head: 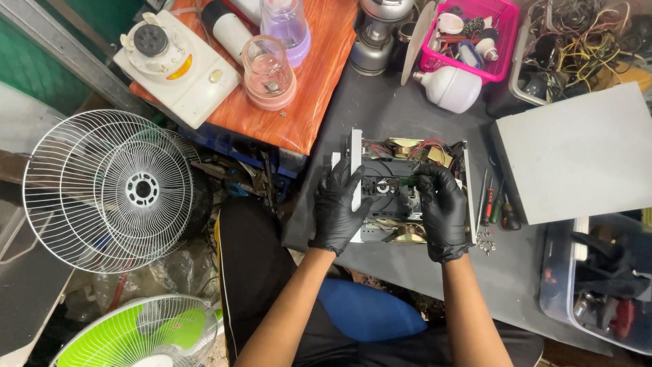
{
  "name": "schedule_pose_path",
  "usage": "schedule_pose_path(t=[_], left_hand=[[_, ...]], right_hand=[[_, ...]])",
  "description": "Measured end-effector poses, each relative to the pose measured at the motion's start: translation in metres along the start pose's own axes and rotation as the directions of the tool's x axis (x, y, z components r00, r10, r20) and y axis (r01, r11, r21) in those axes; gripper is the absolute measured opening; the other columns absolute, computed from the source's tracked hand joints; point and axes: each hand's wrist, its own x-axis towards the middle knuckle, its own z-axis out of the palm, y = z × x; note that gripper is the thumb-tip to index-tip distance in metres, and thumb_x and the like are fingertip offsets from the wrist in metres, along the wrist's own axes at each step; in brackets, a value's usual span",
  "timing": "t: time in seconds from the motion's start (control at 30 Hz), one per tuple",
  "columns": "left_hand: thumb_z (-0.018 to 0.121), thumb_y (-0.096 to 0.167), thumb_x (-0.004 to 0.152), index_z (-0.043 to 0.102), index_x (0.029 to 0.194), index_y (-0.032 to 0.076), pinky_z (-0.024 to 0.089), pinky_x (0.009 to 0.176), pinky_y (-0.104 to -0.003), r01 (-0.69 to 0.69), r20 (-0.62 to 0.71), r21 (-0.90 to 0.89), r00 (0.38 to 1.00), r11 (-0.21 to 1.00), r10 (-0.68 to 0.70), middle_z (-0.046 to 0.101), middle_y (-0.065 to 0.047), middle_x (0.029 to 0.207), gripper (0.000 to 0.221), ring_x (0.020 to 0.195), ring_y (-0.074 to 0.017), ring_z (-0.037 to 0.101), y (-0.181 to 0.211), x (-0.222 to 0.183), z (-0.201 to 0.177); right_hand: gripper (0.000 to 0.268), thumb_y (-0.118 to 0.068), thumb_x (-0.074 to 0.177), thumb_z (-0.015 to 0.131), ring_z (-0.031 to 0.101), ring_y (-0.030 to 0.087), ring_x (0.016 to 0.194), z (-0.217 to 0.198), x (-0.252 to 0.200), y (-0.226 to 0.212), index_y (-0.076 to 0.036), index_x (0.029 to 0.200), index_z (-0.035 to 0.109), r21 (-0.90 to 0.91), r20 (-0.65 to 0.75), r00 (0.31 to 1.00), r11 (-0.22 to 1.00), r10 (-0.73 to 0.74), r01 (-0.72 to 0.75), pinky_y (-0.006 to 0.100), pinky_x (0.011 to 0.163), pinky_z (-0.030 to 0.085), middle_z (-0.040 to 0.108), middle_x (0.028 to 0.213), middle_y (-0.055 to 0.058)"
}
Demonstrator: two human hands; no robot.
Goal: The person is securing components of an optical drive by manually placing small screws into the assembly.
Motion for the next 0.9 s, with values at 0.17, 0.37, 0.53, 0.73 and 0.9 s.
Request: schedule_pose_path(t=[0.17, 0.37, 0.53, 0.73, 0.9], left_hand=[[0.075, 0.041, 0.079, 0.054, 0.146, 0.028, 0.043, 0.103, -0.061, -0.007, -0.006, 0.013, 1.000, 1.000, 0.007, 0.042, -0.011, 0.153, 0.071, 0.140, -0.0476, 0.039, -0.006, 0.000, 0.011], [0.078, 0.040, 0.077, 0.058, 0.140, 0.032, 0.042, 0.104, -0.061, -0.012, -0.015, 0.016, 1.000, 1.000, 0.012, 0.043, -0.008, 0.152, 0.066, 0.141, -0.0469, 0.038, -0.008, -0.001, 0.015], [0.080, 0.035, 0.076, 0.069, 0.118, 0.034, 0.041, 0.103, -0.059, -0.056, -0.047, 0.011, 0.997, 0.998, 0.056, 0.048, -0.006, 0.147, 0.044, 0.138, -0.0447, 0.042, 0.000, 0.004, 0.011], [0.073, 0.037, 0.083, 0.065, 0.092, 0.034, 0.031, 0.108, -0.054, -0.093, -0.162, 0.301, 0.976, 0.949, 0.147, 0.048, -0.005, 0.154, 0.012, 0.146, -0.0354, 0.039, -0.004, 0.013, 0.043], [0.070, 0.041, 0.085, 0.061, 0.081, 0.031, 0.034, 0.107, -0.063, -0.057, -0.199, 0.456, 0.966, 0.888, 0.164, 0.050, -0.010, 0.153, 0.014, 0.133, -0.0447, 0.048, -0.002, 0.018, 0.058]], right_hand=[[0.008, 0.003, 0.102, 0.063, 0.072, 0.026, 0.085, 0.000, 0.003, -0.008, 0.000, 0.107, 0.068, -0.046, 0.031, 0.999, 0.999, -0.026, 0.028, 0.042, 0.084, 0.057, 0.073, 0.088, 0.018], [0.008, 0.002, 0.101, 0.065, 0.075, 0.032, 0.084, 0.001, 0.006, -0.010, -0.001, 0.107, 0.069, -0.124, 0.080, 0.995, 0.989, -0.066, 0.076, 0.044, 0.082, 0.057, 0.072, 0.087, 0.018], [0.008, 0.003, 0.101, 0.065, 0.075, 0.031, 0.083, -0.002, 0.007, -0.011, -0.001, 0.107, 0.069, -0.117, 0.084, 0.995, 0.991, -0.057, 0.067, 0.044, 0.083, 0.057, 0.072, 0.086, 0.017], [0.009, 0.000, 0.101, 0.066, 0.074, 0.037, 0.089, -0.008, 0.010, -0.004, -0.005, 0.106, 0.071, -0.215, 0.142, 0.980, 0.962, -0.142, 0.170, 0.045, 0.084, 0.057, 0.072, 0.091, 0.014], [0.012, 0.000, 0.098, 0.066, 0.069, 0.045, 0.095, -0.010, 0.012, 0.002, -0.007, 0.108, 0.071, -0.248, 0.244, 0.951, 0.936, -0.189, 0.250, 0.051, 0.085, 0.055, 0.071, 0.097, 0.016]])
